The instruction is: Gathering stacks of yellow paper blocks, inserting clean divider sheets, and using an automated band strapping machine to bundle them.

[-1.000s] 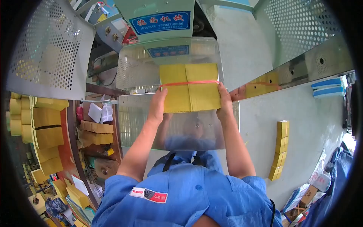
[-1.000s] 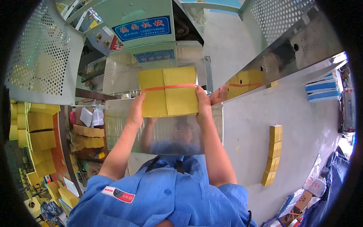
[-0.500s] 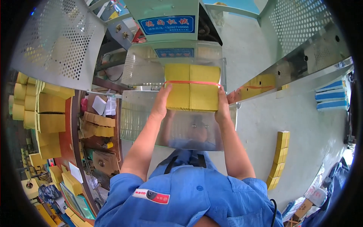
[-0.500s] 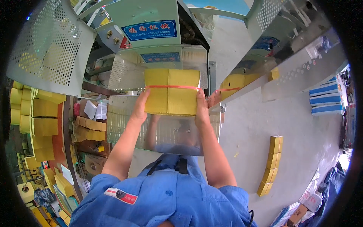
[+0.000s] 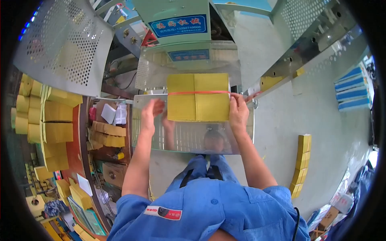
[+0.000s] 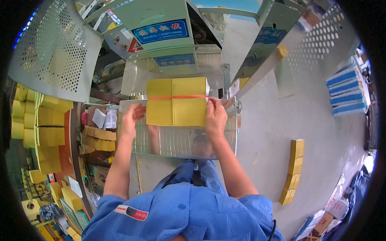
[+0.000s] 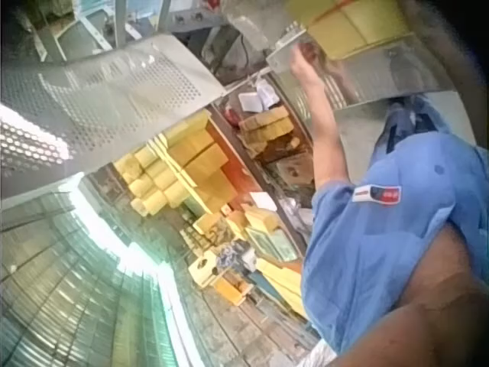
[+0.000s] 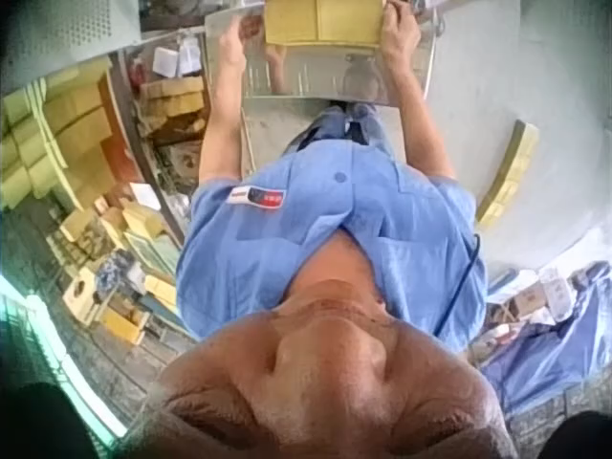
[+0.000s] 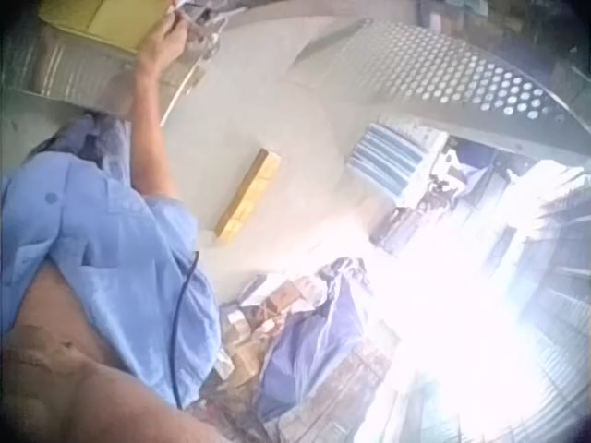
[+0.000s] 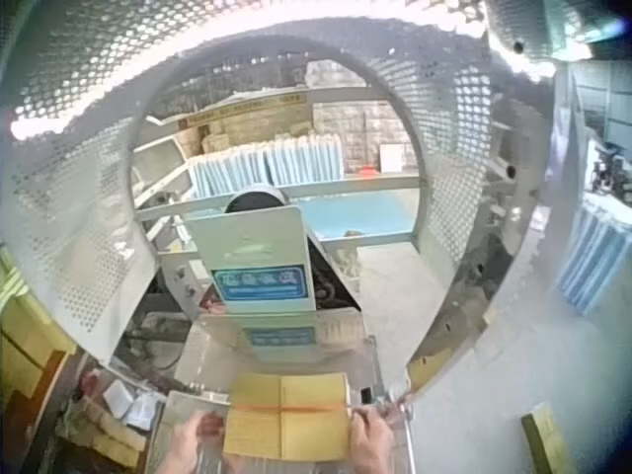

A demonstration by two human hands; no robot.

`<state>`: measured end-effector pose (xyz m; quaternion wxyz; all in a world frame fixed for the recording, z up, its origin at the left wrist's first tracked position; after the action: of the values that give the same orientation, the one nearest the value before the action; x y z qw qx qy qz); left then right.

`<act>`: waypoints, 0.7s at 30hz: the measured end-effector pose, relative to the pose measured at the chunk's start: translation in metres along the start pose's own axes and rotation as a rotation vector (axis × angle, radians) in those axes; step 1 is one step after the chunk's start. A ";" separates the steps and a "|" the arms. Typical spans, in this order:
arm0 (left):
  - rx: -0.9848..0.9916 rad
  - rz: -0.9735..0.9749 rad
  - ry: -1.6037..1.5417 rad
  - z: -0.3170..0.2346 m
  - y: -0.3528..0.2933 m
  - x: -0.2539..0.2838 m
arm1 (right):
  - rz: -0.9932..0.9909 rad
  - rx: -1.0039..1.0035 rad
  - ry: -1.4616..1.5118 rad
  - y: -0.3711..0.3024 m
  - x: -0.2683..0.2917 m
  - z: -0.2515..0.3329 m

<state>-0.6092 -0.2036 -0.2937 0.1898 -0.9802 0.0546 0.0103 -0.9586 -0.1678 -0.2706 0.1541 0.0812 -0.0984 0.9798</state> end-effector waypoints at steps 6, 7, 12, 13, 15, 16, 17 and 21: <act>0.012 0.263 -0.448 0.007 0.076 -0.049 | 0.131 -0.052 0.426 0.029 -0.010 -0.023; -0.057 0.106 -0.325 0.008 0.074 -0.065 | 0.192 -0.196 0.474 0.022 -0.013 -0.015; 0.038 0.321 -0.521 0.038 0.042 -0.071 | 0.180 -0.243 0.620 -0.020 -0.019 -0.043; 0.069 0.361 -0.554 0.042 0.020 -0.077 | 0.171 -0.166 0.585 -0.033 -0.011 -0.059; 0.129 0.381 -0.494 0.046 -0.028 -0.098 | 0.120 -0.188 0.388 -0.071 0.006 -0.105; 0.185 0.301 -0.503 0.048 -0.055 -0.110 | 0.066 -0.152 0.332 -0.099 0.024 -0.113; 0.100 0.259 -0.332 0.045 -0.083 -0.125 | 0.033 -0.111 0.274 -0.123 0.041 -0.113; 0.155 0.345 -0.314 0.076 -0.147 -0.235 | -0.086 -0.177 0.838 -0.231 0.158 -0.118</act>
<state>-0.8265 -0.0153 -0.2996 0.2660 -0.9253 0.1918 0.1905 -1.0488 0.1189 -0.3155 0.2277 -0.3334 -0.1077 0.9085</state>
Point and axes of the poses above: each hand's wrist, its own y-axis towards the middle knuckle, its own x-axis out of the back of the hand, z = x × y, the point moved 6 cm from there along y, towards the middle knuckle, and after that the axes turned 5 degrees about z, right-handed, at the moved point
